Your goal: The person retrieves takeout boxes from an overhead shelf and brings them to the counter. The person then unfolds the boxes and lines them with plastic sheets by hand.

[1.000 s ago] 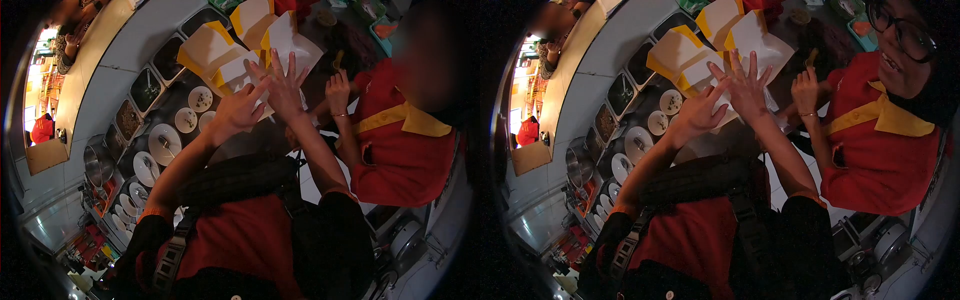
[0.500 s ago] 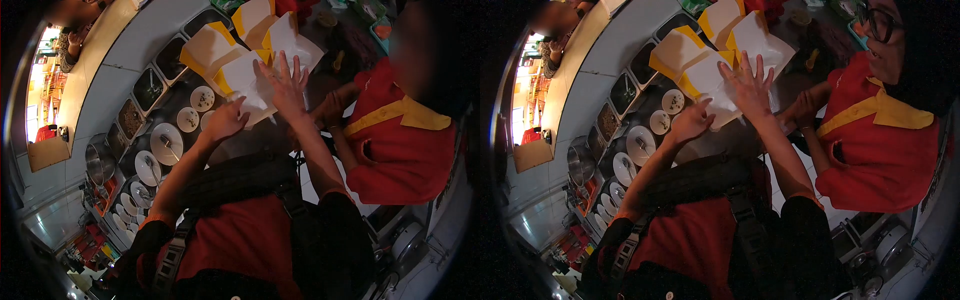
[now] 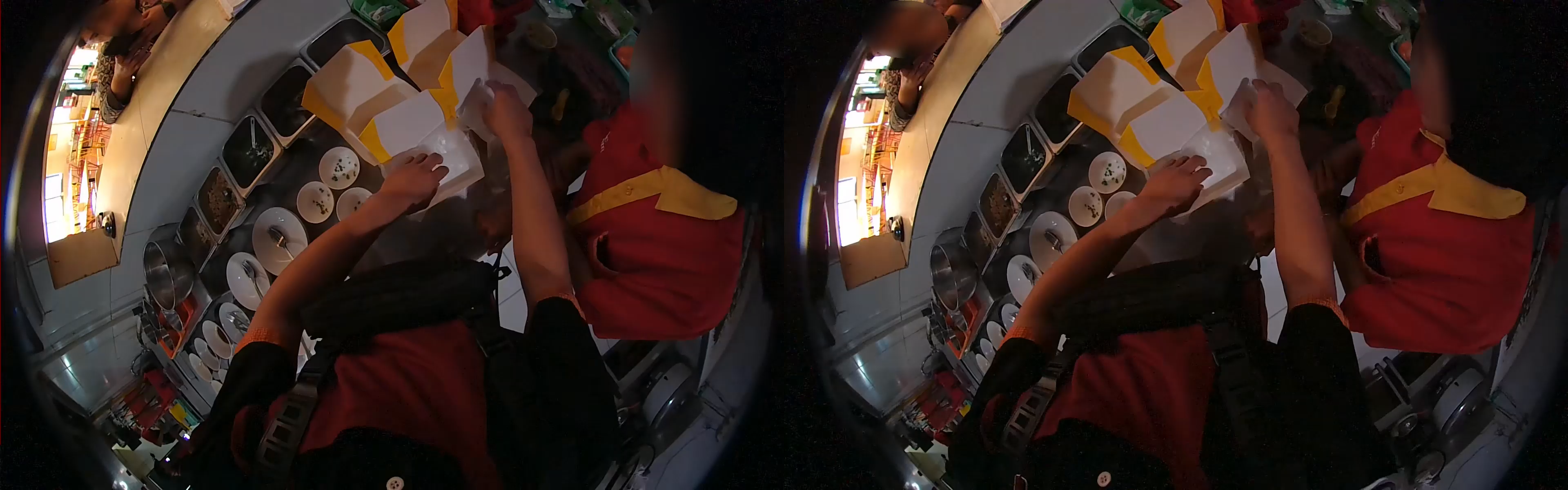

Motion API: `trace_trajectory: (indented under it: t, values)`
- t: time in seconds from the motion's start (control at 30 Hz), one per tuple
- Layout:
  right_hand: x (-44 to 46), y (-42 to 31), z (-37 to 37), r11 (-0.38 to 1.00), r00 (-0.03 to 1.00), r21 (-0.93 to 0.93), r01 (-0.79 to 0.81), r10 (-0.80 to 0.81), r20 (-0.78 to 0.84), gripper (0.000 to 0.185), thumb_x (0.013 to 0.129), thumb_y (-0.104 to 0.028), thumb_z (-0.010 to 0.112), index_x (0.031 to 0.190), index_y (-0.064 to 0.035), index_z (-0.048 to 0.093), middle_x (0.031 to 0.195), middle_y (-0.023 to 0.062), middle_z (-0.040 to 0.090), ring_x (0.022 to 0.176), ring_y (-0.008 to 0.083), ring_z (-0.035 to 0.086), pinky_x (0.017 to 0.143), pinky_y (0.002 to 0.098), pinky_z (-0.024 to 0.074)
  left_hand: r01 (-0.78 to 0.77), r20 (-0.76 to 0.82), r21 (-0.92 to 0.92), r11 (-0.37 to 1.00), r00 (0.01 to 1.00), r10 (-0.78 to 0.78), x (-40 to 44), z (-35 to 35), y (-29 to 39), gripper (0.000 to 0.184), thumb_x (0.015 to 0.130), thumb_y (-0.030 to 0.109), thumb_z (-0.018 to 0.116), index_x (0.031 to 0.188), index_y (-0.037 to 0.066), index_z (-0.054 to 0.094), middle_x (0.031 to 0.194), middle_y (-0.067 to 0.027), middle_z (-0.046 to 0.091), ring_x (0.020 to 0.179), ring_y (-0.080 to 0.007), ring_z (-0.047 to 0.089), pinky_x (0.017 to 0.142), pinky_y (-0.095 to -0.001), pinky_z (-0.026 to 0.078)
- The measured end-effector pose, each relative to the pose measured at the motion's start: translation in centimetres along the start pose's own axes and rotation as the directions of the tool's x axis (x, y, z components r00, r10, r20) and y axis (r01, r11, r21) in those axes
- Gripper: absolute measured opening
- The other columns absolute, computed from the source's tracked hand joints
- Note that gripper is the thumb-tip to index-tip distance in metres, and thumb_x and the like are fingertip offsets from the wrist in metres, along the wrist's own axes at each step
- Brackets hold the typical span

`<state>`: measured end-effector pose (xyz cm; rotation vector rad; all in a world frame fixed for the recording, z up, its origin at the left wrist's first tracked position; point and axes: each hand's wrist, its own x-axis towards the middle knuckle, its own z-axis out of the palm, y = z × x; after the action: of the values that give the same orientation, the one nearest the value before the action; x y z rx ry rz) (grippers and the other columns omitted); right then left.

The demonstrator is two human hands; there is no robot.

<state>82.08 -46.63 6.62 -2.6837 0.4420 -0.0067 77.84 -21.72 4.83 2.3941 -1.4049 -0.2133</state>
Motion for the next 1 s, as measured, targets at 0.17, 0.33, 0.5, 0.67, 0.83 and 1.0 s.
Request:
trace_trajectory:
  t: [0.17, 0.33, 0.5, 0.67, 0.83, 1.0]
  values:
    - [2.1, 0.6, 2.3, 0.958, 0.963, -0.267, -0.102, 0.162, 0.216, 0.082, 0.078, -0.042, 0.072, 0.146, -0.0228, 0.030, 0.149, 0.0189, 0.031, 0.121, 0.0355, 0.055, 0.091, 0.0432, 0.0522, 0.065, 0.319, 0.077, 0.995, 0.944, -0.086, 2.5, -0.2, -0.9, 0.045, 0.077, 0.008, 0.062, 0.121, 0.010, 0.054, 0.125, -0.0122, 0.050, 0.112, -0.0343, 0.056, 0.092, -0.0422, 0.048]
    - [2.9, 1.5, 3.5, 0.932, 0.907, -0.335, -0.142, 0.258, 0.333, 0.103, 0.071, -0.057, 0.074, 0.152, -0.0255, 0.018, 0.157, 0.0224, 0.015, 0.130, 0.0360, 0.048, 0.094, 0.0425, 0.0506, 0.069, 0.230, 0.000, 0.998, 0.971, -0.067, 1.7, 1.8, -2.5, 0.055, 0.083, 0.012, 0.057, 0.137, 0.015, 0.045, 0.146, -0.0109, 0.039, 0.113, -0.0371, 0.058, 0.097, -0.0422, 0.047]
    - [3.4, 1.7, 4.3, 0.911, 0.888, -0.385, -0.145, 0.292, 0.356, 0.098, 0.073, -0.055, 0.069, 0.149, -0.0292, 0.015, 0.157, 0.0241, 0.014, 0.130, 0.0374, 0.047, 0.100, 0.0457, 0.0456, 0.075, 0.334, -0.072, 0.995, 0.942, -0.047, 2.2, 2.6, -3.7, 0.062, 0.084, 0.010, 0.054, 0.143, 0.018, 0.039, 0.153, -0.0075, 0.032, 0.118, -0.0351, 0.056, 0.098, -0.0411, 0.046]
    - [3.5, 0.6, 2.9, 0.915, 0.874, -0.386, -0.118, 0.280, 0.397, 0.091, 0.075, -0.050, 0.071, 0.148, -0.0276, 0.022, 0.154, 0.0232, 0.022, 0.131, 0.0376, 0.045, 0.102, 0.0462, 0.0437, 0.114, 0.466, -0.142, 0.983, 0.884, -0.035, 2.5, 1.4, -3.4, 0.065, 0.083, 0.009, 0.055, 0.145, 0.020, 0.036, 0.154, -0.0047, 0.031, 0.118, -0.0325, 0.056, 0.097, -0.0404, 0.047]
    - [1.7, 0.8, -0.4, 0.964, 0.931, -0.233, -0.132, 0.201, 0.305, 0.068, 0.083, -0.040, 0.068, 0.142, -0.0201, 0.039, 0.141, 0.0224, 0.043, 0.123, 0.0367, 0.052, 0.097, 0.0446, 0.0467, 0.088, 0.249, -0.182, 0.979, 0.968, -0.041, 1.2, -0.5, -1.7, 0.046, 0.082, 0.010, 0.060, 0.127, 0.011, 0.053, 0.129, -0.0110, 0.055, 0.108, -0.0340, 0.059, 0.091, -0.0428, 0.049]
    - [-5.3, -0.5, -4.9, 0.992, 0.996, 0.086, -0.090, 0.091, -0.006, 0.044, 0.088, -0.035, 0.063, 0.124, -0.0105, 0.056, 0.112, 0.0187, 0.064, 0.106, 0.0323, 0.063, 0.087, 0.0447, 0.0498, 0.185, 0.096, -0.151, 0.971, 0.980, -0.172, -1.3, 0.1, -2.3, 0.041, 0.079, 0.010, 0.063, 0.119, 0.007, 0.058, 0.118, -0.0146, 0.059, 0.107, -0.0348, 0.059, 0.090, -0.0438, 0.049]
